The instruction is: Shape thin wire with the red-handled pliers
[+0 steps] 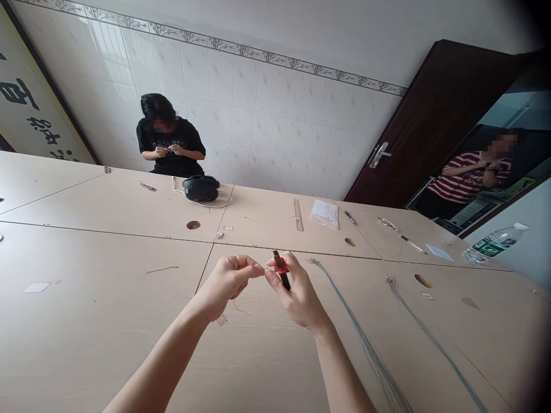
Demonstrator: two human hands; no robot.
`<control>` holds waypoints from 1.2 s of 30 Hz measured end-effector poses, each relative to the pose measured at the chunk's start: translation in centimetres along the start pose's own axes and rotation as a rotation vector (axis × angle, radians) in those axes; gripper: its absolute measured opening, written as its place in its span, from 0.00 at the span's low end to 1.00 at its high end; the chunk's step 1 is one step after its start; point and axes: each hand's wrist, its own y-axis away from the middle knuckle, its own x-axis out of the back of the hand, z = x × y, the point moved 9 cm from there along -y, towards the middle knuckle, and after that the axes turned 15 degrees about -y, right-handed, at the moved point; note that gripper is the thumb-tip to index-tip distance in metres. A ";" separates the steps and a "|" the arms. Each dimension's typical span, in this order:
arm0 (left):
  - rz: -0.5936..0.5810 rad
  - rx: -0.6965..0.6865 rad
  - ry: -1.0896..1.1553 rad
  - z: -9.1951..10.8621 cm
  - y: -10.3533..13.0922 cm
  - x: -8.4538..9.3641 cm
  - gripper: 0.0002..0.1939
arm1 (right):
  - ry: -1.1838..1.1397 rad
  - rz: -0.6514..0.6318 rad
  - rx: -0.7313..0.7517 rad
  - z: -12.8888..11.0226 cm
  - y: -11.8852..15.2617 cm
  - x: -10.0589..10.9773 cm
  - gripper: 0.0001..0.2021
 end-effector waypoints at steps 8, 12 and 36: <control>-0.021 0.000 -0.018 -0.1 0.0 -0.3 0.12 | -0.060 0.002 -0.054 0.6 0.0 -0.4 0.09; -0.009 0.001 -0.008 -0.1 0.0 -0.1 0.11 | -0.102 0.043 -0.070 0.7 0.0 0.2 0.10; -0.007 -0.014 0.004 -0.3 -0.1 0.2 0.10 | -0.139 -0.041 -0.107 1.1 -0.1 -0.4 0.11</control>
